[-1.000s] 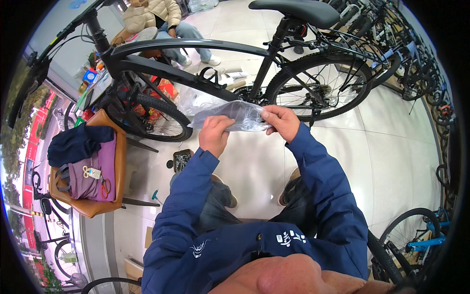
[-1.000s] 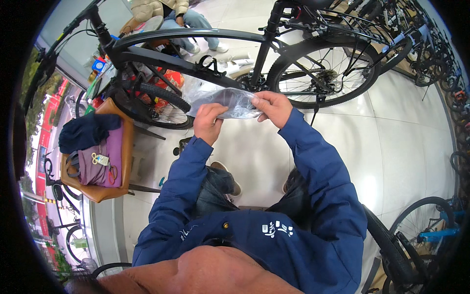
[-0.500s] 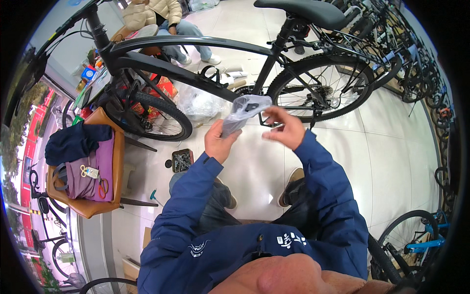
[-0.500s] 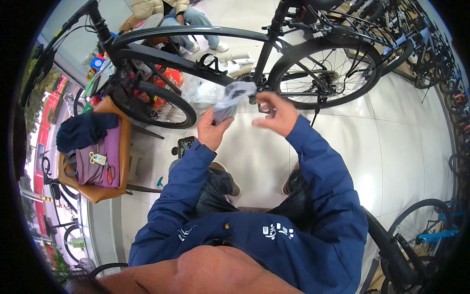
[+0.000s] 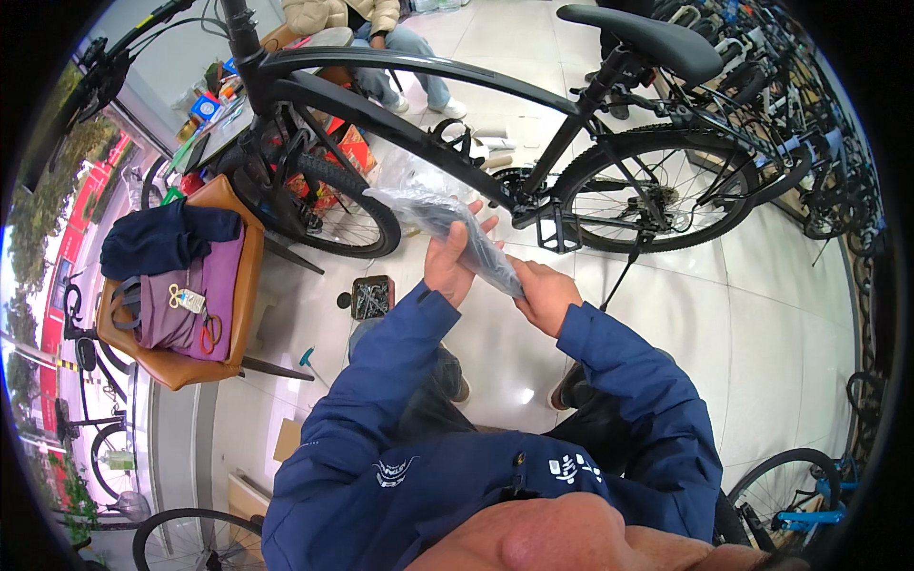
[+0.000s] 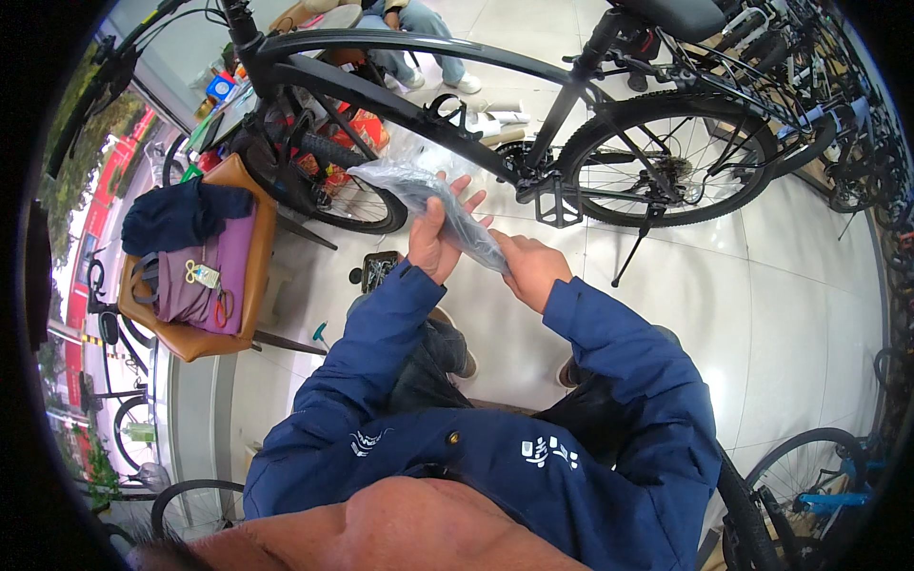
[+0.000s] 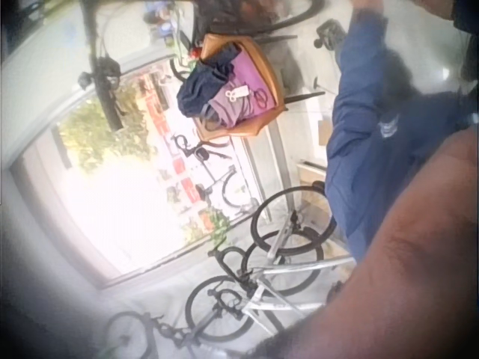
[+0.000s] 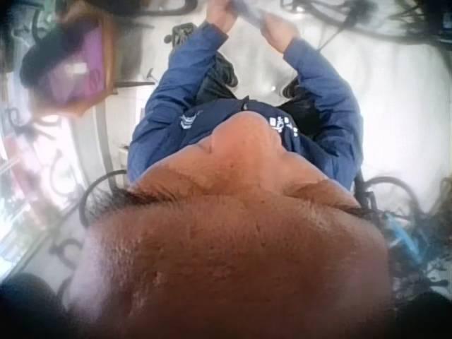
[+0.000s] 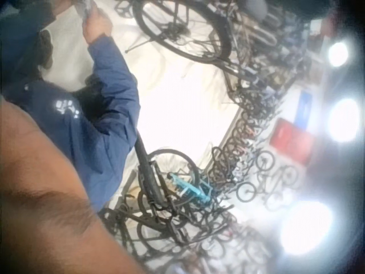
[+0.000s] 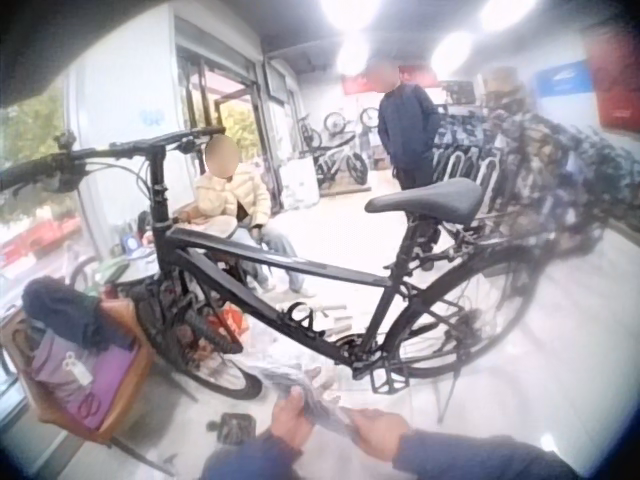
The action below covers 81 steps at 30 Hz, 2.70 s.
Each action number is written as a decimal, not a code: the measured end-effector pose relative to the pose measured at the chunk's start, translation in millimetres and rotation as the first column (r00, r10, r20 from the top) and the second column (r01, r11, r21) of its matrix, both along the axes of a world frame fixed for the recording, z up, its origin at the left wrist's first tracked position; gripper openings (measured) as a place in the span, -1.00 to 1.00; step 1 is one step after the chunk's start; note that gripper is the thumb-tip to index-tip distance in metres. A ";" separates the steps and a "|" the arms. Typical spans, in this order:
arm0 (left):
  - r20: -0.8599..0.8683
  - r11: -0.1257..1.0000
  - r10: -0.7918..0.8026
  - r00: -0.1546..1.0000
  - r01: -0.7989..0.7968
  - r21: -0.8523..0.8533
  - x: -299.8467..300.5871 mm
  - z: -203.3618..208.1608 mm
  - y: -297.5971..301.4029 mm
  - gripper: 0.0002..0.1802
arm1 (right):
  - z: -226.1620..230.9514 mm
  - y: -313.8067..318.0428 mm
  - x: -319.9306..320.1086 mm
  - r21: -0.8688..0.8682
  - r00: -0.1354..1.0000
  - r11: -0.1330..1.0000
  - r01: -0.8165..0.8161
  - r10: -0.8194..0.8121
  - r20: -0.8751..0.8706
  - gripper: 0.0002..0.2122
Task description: The person attaches a rear rack to a bicycle, secures it with a screwdriver, and then unpacks a mudguard from plastic packaging. The person positions the mudguard near the rear wheel but does not complete its installation.
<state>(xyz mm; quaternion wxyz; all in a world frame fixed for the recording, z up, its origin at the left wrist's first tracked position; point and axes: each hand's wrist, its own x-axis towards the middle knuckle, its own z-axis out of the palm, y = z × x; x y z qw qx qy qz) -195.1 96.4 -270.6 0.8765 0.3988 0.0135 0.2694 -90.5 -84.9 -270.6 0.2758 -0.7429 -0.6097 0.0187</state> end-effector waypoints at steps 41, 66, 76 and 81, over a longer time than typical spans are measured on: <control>-0.293 0.056 0.904 0.311 0.593 0.803 -32.8 -92.5 197.7 -0.63 | 14.4 -64.1 139.6 0.450 0.704 0.598 0.663 -0.295 -0.645 -0.59; -0.385 0.385 0.770 0.508 0.111 0.916 18.7 -127.9 230.3 -0.35 | 10.1 -36.1 93.3 0.089 0.904 0.962 0.258 -0.207 -0.375 -0.75; -0.368 0.571 0.094 0.925 0.253 0.781 -19.3 -12.3 -28.4 -0.07 | 17.7 -18.2 46.3 0.022 0.856 0.990 -0.141 0.133 -0.500 -0.80; -0.505 0.745 0.019 0.863 0.325 0.583 -23.7 -16.6 -53.7 -0.14 | 47.1 -34.8 32.1 0.132 0.927 0.985 -0.110 0.150 -0.344 -0.61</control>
